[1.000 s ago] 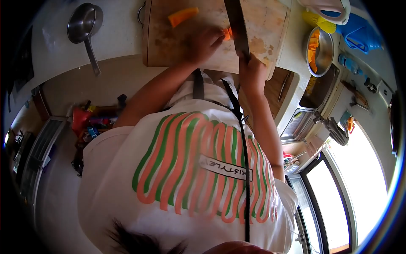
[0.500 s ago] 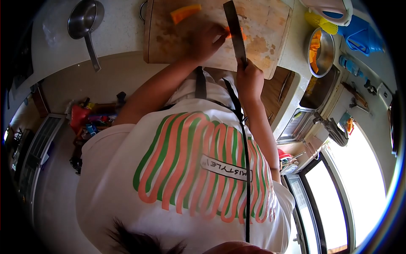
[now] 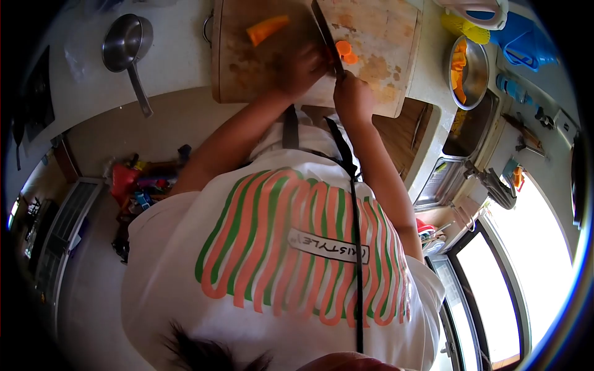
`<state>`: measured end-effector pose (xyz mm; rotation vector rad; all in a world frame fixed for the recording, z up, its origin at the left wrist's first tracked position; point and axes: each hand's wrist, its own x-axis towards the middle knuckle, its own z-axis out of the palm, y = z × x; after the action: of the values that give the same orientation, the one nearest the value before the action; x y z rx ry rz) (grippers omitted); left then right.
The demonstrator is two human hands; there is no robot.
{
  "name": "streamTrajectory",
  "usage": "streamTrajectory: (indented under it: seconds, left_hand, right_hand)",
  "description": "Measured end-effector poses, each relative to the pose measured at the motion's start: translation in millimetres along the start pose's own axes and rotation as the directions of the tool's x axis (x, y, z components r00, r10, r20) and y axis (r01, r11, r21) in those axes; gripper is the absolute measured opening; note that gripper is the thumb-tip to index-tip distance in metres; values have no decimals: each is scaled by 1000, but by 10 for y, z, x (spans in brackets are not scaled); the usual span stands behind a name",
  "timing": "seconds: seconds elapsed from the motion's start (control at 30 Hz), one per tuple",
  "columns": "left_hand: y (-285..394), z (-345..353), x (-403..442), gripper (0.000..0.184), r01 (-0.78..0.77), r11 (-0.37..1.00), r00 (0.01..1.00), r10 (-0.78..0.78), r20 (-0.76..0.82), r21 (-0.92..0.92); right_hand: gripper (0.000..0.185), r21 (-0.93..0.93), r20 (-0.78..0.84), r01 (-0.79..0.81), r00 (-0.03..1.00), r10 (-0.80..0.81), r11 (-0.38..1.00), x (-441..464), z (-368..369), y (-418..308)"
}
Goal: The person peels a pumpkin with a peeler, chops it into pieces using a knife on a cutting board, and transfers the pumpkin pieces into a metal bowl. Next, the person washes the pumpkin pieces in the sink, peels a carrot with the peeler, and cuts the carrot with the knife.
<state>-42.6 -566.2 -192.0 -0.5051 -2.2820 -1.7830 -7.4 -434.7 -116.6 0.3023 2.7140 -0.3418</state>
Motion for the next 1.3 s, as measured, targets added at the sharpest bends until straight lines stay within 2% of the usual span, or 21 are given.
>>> streamTrajectory:
  seconds: [0.03, 0.13, 0.23, 0.3, 0.37, 0.77, 1.3]
  left_hand:
    - [16, -12, 7, 17, 39, 999, 999, -39, -2, -7]
    - [-49, -2, -31, 15, 9, 999, 999, -7, -47, 43]
    - [-33, 18, -33, 14, 35, 998, 998, -32, -59, 46]
    - [-98, 57, -86, 14, 30, 995, 997, -23, -68, 96]
    - [-145, 86, -113, 14, 34, 993, 997, -26, -70, 109]
    - [-71, 46, -57, 16, 50, 993, 996, -42, -75, 103]
    - [-70, -12, -25, 14, 23, 996, 999, -19, -45, 86]
  right_hand:
    - [17, 14, -19, 14, 1000, -14, 1000, 24, 35, -24]
    - [18, 54, -39, 63, 997, -61, 997, 22, 60, -39]
    - [20, 145, -63, 44, 997, -35, 989, 19, -94, 36]
    - [20, 240, -187, 105, 981, -61, 965, -76, -186, 57]
    - [22, 240, -221, 104, 974, -50, 965, -152, -221, 100]
    - [27, 166, -141, 22, 990, 1, 986, -406, -163, 117]
    - [23, 65, -95, 12, 995, -6, 998, -328, -174, 7]
